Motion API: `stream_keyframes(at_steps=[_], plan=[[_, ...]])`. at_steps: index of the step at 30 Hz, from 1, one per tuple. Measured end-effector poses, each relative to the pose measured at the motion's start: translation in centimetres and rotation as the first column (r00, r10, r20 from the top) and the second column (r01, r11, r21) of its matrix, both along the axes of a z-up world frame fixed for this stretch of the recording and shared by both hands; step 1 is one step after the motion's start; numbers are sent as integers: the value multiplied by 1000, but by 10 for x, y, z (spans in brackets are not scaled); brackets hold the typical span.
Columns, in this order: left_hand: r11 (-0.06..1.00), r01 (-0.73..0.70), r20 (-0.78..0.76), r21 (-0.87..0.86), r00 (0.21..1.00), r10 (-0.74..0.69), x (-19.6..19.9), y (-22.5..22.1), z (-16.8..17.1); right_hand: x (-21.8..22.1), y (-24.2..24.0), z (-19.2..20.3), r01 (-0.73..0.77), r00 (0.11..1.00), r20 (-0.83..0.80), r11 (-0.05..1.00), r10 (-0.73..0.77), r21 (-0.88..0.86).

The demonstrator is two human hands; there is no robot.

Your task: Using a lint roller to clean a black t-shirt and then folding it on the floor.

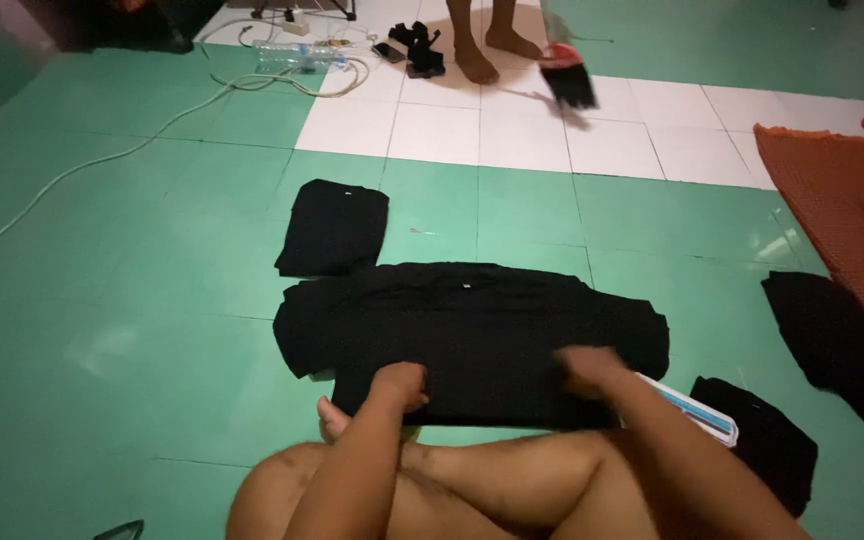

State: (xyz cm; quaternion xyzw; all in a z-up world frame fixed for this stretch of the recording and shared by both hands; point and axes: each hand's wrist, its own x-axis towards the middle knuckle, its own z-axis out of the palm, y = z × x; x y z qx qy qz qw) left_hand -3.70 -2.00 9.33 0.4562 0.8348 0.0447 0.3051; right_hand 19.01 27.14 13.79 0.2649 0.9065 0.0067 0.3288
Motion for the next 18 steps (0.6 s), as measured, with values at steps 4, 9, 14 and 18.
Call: stream_keyframes(at_steps=[4, 9, 14, 18], plan=[[987, 94, -106, -131, 988, -108, 7, 3, -3, -45, -80, -19, -175, 985, -56, 942, 166, -287], [966, 93, -312, -242, 935, -168, 2, 0, -47, -56, -91, -94, -315, 931, -219, 946, 292, -79], [985, -26, -300, -171, 954, -27, -17, -2, -62, -44, -83, -75, -198, 943, -306, 960, 131, -198], [989, -95, -365, -111, 930, 48, -7, -10, -44, -44, -95, -53, -255, 938, -286, 948, 195, -190]])
